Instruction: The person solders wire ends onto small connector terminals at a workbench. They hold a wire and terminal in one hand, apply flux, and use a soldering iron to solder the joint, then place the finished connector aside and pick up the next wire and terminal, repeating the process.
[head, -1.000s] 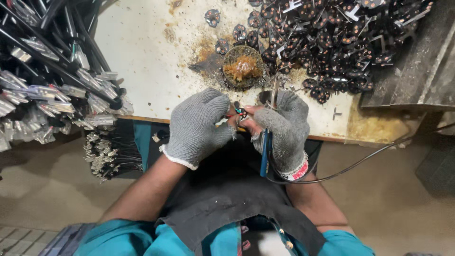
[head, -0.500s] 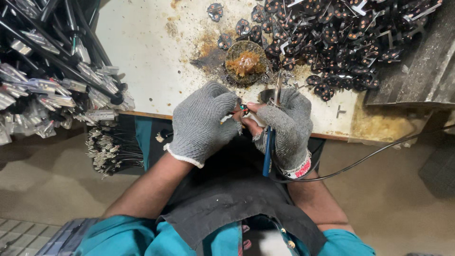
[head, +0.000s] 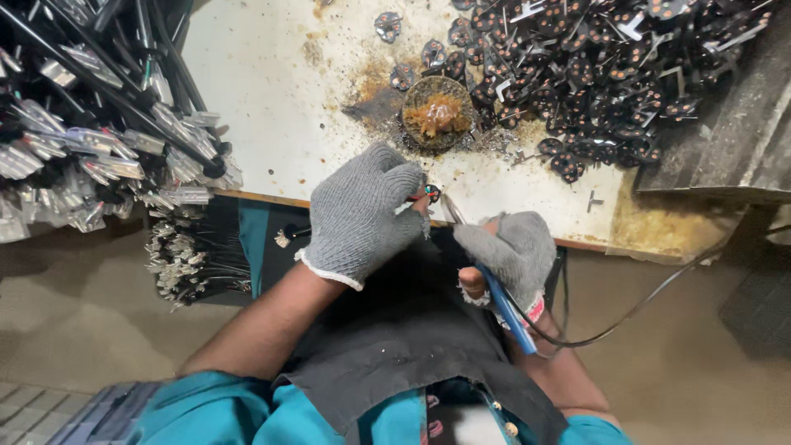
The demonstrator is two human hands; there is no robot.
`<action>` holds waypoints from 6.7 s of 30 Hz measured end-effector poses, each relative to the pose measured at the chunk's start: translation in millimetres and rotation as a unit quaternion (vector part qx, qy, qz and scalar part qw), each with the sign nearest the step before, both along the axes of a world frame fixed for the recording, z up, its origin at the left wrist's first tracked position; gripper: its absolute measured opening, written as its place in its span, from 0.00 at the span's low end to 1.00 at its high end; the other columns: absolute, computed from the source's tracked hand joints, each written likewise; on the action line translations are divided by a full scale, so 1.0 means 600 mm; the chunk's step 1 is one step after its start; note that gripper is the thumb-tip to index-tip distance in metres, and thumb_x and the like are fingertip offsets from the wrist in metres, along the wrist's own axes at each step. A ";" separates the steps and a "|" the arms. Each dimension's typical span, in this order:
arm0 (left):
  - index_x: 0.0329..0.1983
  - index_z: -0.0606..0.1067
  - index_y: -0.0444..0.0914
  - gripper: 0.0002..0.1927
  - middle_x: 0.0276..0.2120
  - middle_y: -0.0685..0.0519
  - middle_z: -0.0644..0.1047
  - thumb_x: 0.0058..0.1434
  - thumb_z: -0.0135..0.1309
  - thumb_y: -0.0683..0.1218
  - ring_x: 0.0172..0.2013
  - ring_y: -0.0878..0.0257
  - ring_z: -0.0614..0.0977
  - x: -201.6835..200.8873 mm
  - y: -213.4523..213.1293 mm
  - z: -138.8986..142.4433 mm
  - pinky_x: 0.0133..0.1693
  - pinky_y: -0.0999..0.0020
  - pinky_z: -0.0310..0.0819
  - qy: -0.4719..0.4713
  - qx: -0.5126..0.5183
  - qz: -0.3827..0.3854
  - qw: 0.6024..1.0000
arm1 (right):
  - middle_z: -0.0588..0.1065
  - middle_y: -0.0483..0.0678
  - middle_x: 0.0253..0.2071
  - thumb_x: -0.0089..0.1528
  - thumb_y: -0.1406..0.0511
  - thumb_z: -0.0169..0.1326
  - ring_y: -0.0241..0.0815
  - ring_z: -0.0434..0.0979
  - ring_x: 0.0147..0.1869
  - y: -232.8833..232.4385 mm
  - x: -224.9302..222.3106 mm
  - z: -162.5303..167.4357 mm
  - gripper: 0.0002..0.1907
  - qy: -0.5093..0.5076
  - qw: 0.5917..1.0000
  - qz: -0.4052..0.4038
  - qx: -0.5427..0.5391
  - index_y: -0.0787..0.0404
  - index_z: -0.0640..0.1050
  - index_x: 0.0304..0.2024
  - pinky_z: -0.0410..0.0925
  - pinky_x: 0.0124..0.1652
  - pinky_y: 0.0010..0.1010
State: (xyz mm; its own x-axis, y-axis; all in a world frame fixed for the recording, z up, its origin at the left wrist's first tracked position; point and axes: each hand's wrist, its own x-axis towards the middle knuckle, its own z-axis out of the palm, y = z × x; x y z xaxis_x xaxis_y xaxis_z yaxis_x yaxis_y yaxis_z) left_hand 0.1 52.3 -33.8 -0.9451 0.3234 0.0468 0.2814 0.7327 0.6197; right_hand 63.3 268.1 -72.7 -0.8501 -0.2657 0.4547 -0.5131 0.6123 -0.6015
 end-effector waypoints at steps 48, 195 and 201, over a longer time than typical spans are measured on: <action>0.31 0.76 0.43 0.11 0.32 0.51 0.76 0.51 0.66 0.47 0.33 0.51 0.80 -0.003 -0.006 -0.007 0.31 0.57 0.72 0.024 0.032 -0.017 0.999 | 0.73 0.45 0.24 0.55 0.62 0.60 0.52 0.74 0.27 0.036 0.020 -0.058 0.13 -0.045 0.991 0.110 0.068 0.55 0.81 0.42 0.65 0.30 0.43; 0.60 0.74 0.41 0.31 0.25 0.50 0.76 0.48 0.57 0.39 0.30 0.47 0.80 -0.015 -0.120 0.141 0.31 0.53 0.72 -0.097 0.009 -0.171 0.980 | 0.80 0.49 0.44 0.58 0.63 0.68 0.42 0.81 0.47 -0.049 -0.019 0.064 0.21 -0.110 0.978 -0.099 -0.144 0.58 0.77 0.51 0.72 0.49 0.30; 0.60 0.73 0.40 0.29 0.32 0.48 0.79 0.51 0.55 0.42 0.35 0.46 0.81 0.032 -0.057 0.058 0.36 0.53 0.75 -0.122 0.082 -0.194 0.970 | 0.79 0.50 0.48 0.63 0.65 0.65 0.42 0.80 0.52 -0.042 0.049 0.035 0.17 -0.267 0.894 -0.080 -0.351 0.64 0.76 0.51 0.72 0.54 0.33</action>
